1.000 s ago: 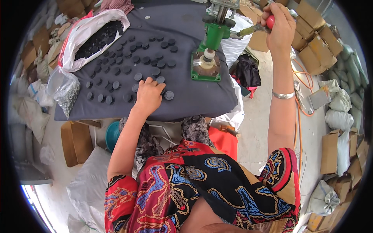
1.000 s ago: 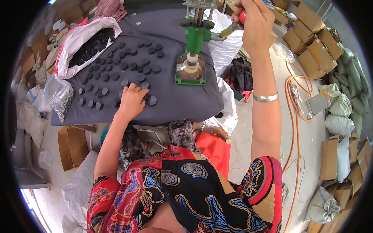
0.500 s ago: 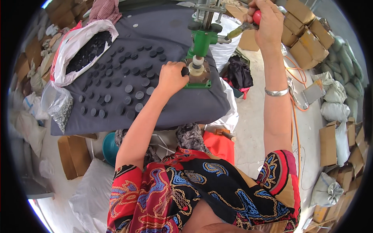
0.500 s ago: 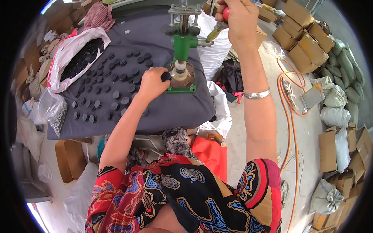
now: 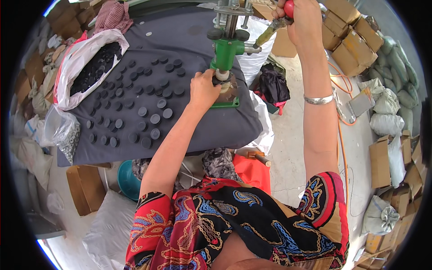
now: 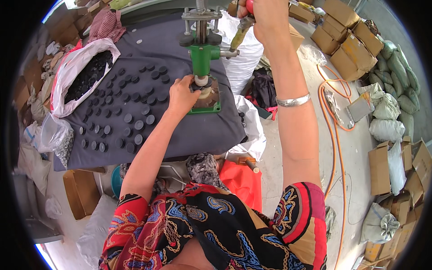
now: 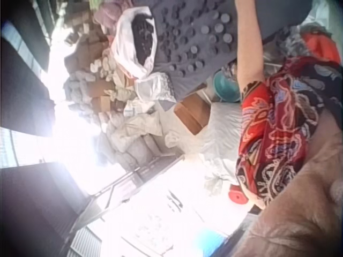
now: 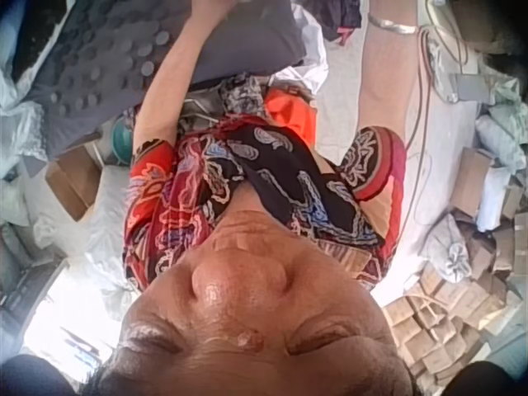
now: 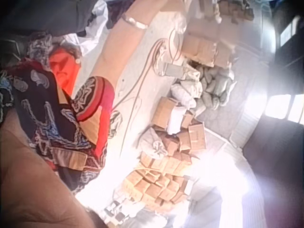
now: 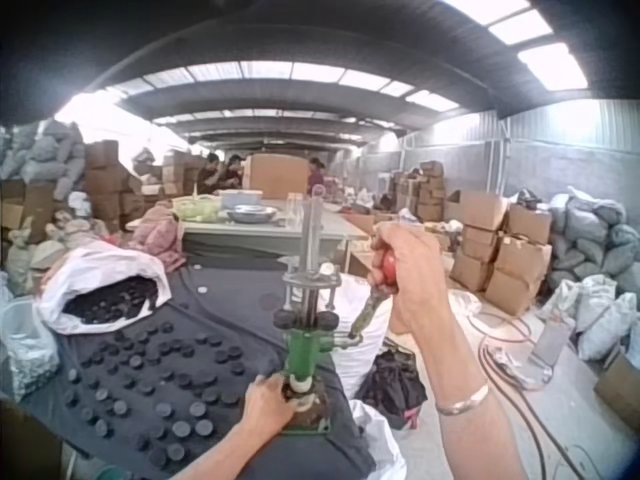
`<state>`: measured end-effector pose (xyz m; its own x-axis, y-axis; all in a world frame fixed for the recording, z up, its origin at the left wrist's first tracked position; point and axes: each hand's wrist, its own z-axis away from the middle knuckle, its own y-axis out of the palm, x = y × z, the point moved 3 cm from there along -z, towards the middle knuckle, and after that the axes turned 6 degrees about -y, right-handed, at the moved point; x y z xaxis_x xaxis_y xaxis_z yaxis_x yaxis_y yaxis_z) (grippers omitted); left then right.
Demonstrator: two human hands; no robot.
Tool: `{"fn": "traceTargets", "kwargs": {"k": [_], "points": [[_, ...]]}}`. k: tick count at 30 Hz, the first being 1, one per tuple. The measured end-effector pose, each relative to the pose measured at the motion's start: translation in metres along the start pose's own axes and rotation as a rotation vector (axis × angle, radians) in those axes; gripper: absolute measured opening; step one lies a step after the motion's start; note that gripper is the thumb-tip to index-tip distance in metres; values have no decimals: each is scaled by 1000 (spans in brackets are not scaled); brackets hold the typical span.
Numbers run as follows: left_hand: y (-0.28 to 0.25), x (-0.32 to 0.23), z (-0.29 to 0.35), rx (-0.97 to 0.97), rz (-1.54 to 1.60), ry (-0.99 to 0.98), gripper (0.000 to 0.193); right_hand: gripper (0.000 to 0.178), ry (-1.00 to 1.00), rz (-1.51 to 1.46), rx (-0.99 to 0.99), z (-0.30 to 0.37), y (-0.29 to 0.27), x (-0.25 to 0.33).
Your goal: The person assembles small circular components by placing a metal ring into a black cap and using a green manual press to secure them. They repeatedly pick up parts from a table, operate the press lever, and inspect the finished units.
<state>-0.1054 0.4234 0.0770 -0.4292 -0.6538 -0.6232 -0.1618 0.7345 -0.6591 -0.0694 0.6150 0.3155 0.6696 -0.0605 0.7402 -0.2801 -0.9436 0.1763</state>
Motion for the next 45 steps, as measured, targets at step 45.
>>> {"fn": "traceTargets", "kwargs": {"k": [45], "points": [[-73, 48, 58, -12, -138, -24, 32, 25, -72, -79, 51, 29, -13, 0]]}}
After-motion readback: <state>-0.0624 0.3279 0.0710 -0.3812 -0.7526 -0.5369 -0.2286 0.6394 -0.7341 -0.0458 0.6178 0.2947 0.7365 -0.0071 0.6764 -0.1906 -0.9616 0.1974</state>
